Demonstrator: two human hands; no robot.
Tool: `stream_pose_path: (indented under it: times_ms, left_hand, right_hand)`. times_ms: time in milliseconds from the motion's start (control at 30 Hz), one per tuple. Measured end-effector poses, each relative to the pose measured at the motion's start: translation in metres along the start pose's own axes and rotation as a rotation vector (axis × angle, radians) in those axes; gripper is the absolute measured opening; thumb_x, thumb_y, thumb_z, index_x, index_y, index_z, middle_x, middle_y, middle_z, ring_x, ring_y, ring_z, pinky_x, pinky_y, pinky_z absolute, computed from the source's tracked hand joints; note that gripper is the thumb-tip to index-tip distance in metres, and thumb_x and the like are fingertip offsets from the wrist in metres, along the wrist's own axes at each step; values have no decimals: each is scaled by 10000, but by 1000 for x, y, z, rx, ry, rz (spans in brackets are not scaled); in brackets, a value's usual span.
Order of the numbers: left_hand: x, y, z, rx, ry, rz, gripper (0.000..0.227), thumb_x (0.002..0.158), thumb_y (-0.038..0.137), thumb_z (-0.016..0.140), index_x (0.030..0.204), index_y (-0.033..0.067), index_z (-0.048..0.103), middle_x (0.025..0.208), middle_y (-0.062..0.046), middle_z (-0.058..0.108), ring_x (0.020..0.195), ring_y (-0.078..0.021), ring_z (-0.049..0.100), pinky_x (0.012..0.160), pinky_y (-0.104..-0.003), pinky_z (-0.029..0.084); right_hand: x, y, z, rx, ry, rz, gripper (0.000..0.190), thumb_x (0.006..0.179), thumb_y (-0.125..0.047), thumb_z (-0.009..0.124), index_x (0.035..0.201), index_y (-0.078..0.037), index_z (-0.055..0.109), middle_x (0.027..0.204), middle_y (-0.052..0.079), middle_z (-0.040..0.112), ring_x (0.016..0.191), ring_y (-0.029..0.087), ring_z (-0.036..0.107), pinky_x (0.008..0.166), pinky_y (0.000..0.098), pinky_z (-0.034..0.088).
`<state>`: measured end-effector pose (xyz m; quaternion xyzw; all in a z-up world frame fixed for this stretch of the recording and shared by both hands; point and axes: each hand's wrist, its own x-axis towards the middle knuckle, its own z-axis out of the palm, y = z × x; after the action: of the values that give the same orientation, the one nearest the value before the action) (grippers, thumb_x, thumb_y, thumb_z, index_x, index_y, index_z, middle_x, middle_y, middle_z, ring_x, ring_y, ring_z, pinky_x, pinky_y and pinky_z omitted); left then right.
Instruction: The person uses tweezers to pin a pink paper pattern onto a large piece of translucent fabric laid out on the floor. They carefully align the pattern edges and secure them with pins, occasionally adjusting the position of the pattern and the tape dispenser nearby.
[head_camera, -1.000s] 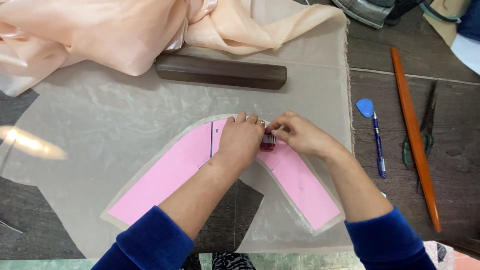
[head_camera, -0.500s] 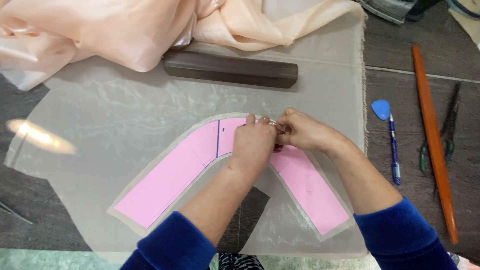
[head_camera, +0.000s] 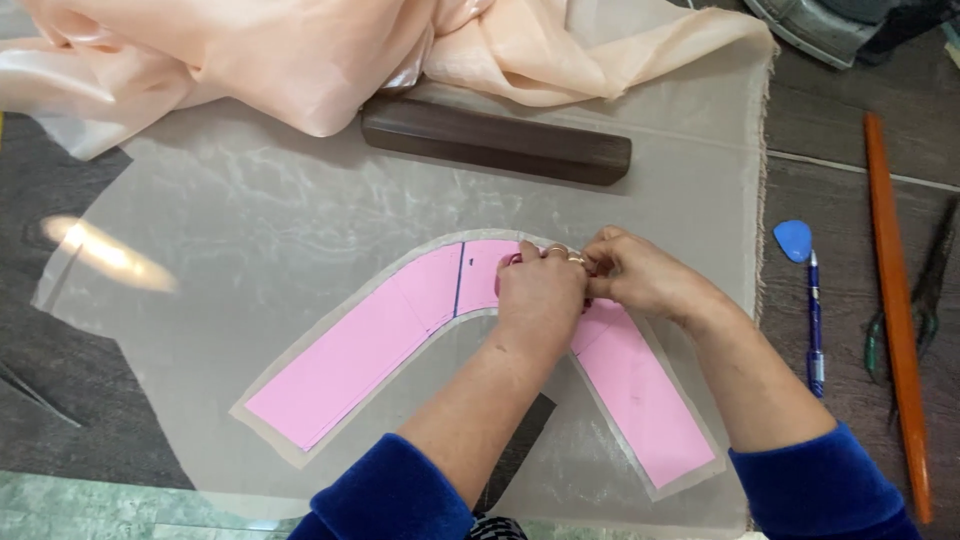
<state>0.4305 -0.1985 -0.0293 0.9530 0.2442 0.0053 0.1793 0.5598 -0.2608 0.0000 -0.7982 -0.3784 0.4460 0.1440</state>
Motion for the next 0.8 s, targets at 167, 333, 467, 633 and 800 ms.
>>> stream_pose_path:
  times_ms: [167, 333, 467, 633, 800]
  left_hand:
    - [6, -6, 12, 57, 18, 30, 231, 835, 55, 522, 933, 108, 724, 838, -71, 689, 907, -338, 629, 630, -492, 516]
    - [6, -6, -2, 80, -3, 55, 222, 839, 45, 533, 922, 115, 727, 832, -64, 698, 889, -318, 654, 633, -462, 541]
    - [2, -2, -19, 96, -95, 59, 234, 801, -18, 588, 976, 65, 719, 895, -117, 701, 943, -365, 649, 659, -496, 552]
    - [-1, -3, -23, 101, -141, 66, 298, 778, -44, 637, 1055, 43, 704, 976, -146, 705, 1039, -401, 634, 711, -537, 557]
    - [-3, -3, -32, 110, -205, 92, 448, 707, -80, 702, 1137, 42, 672, 1078, -164, 689, 1121, -419, 595, 752, -549, 558]
  right_hand:
    - [-8, -9, -7, 94, -10, 15, 155, 797, -158, 748, 750, -16, 706, 928, 110, 562, 913, 238, 592, 644, 307, 527]
    - [-30, -9, -23, 174, -8, 76, 170, 793, -118, 730, 762, 42, 684, 927, 134, 571, 939, 254, 575, 651, 317, 525]
    - [-41, 22, -32, 185, 32, 139, 173, 775, -104, 735, 771, 64, 696, 872, 145, 591, 896, 250, 573, 629, 327, 519]
    - [-50, 50, -30, 219, 89, 234, 175, 764, -100, 736, 772, 74, 714, 766, 112, 584, 765, 211, 563, 559, 297, 483]
    - [-39, 61, -14, 161, 183, 218, 290, 736, -232, 798, 667, 28, 689, 588, 119, 598, 600, 193, 536, 468, 286, 393]
